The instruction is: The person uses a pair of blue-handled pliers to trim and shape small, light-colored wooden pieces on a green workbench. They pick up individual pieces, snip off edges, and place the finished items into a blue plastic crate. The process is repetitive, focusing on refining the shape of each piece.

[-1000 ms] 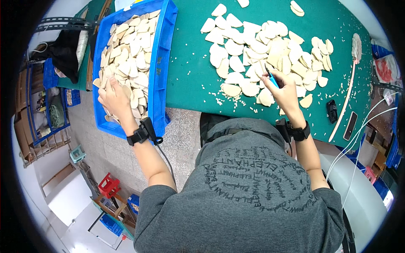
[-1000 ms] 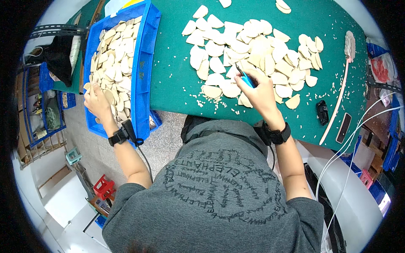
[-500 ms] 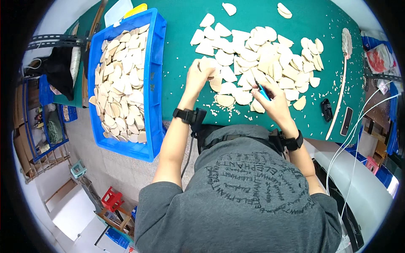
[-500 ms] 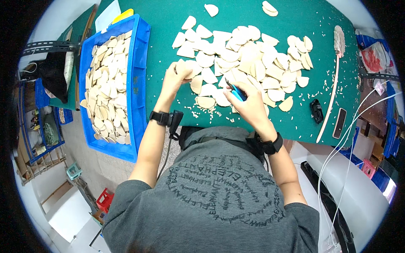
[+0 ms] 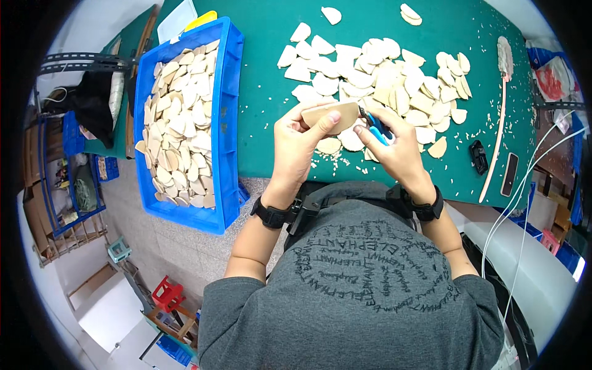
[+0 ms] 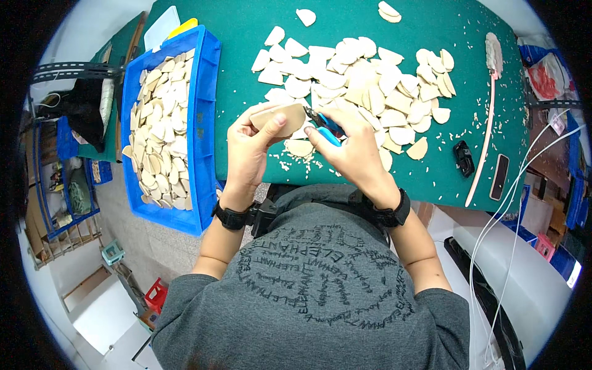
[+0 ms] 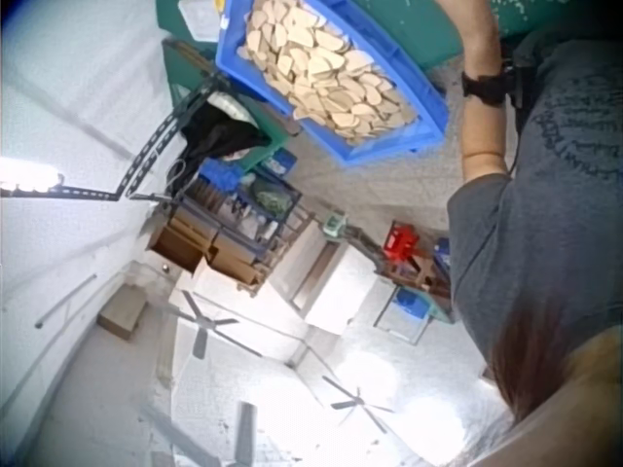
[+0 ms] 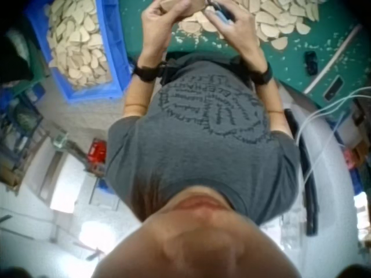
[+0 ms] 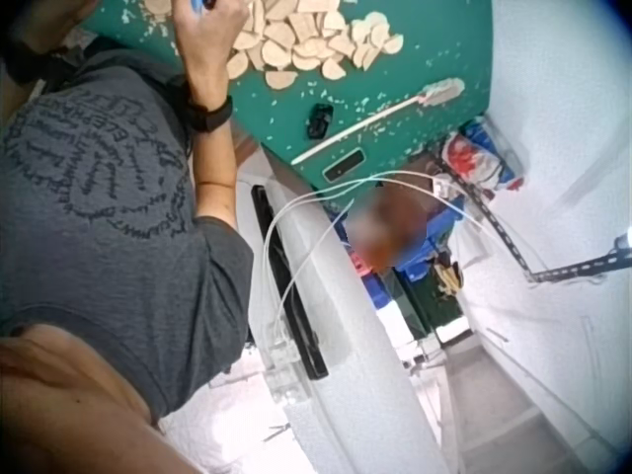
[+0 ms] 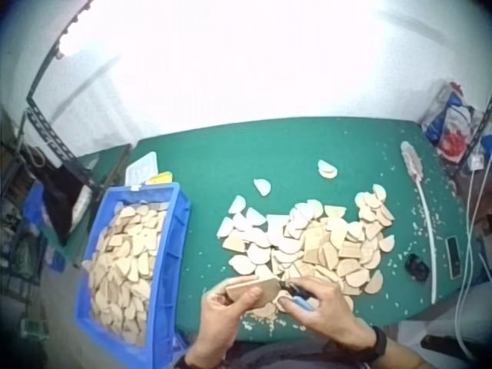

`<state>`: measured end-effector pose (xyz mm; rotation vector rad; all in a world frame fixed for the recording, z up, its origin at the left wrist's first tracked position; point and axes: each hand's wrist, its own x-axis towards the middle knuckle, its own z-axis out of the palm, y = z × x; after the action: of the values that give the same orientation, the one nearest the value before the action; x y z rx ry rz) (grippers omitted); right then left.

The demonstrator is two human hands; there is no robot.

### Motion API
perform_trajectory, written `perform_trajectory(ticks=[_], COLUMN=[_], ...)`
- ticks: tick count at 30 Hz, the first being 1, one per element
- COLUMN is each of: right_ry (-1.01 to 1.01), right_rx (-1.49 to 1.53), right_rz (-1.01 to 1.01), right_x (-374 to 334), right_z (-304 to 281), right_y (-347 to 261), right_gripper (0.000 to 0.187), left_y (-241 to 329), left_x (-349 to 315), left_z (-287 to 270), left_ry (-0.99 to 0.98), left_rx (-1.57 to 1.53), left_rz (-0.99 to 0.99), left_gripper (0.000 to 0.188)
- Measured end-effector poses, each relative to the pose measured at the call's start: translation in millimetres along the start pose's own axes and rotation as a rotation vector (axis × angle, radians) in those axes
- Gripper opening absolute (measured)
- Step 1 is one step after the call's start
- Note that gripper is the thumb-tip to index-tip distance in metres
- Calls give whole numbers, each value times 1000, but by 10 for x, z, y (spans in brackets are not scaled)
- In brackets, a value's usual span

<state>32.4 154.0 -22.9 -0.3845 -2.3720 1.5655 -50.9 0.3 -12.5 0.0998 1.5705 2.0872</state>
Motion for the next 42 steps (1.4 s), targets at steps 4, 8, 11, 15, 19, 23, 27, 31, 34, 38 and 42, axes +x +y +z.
perform_trajectory(ticks=[4, 8, 11, 15, 19, 23, 27, 31, 34, 38, 42], right_ry=[14, 34, 23, 38, 19, -13, -25, -42, -33, -37, -64], right_rx=[17, 57, 50, -16, -35, -79, 141, 225, 234, 191, -78], right_rz=[0, -23, -9, -86, -94, -72, 63, 117, 96, 170, 99], right_x=[-12, -21, -25, -21, -32, -37, -64, -55, -56, -50, 53], right_z=[-18, -6, -16, -34, -52, -53, -16, -52, -75, -38, 157], right_y=[-31, -37, -59, -39, -14, -11, 16, 62, 51, 255, 717], right_gripper=[30, 27, 26, 24, 23, 23, 20, 17, 18, 17, 26], left_y=[12, 19, 24, 6, -17, -48, -50, 21, 89, 60, 174], left_x=[-62, -104, -123, -132, -149, -136, -128, -127, -119, -209, -274], left_z=[51, 74, 82, 72, 47, 6, -28, -58, -191, -480, -804], left_ry=[24, 39, 44, 34, 37, 12, -41, -98, -114, -9, 309], left_rx=[32, 67, 89, 120, 153, 117, -13, -125, -146, 36, 134], left_rz=[52, 101, 126, 170, 156, 127, 36, -81, -143, -101, 64], left_gripper=[35, 34, 33, 32, 33, 33, 31, 29, 27, 15, 16])
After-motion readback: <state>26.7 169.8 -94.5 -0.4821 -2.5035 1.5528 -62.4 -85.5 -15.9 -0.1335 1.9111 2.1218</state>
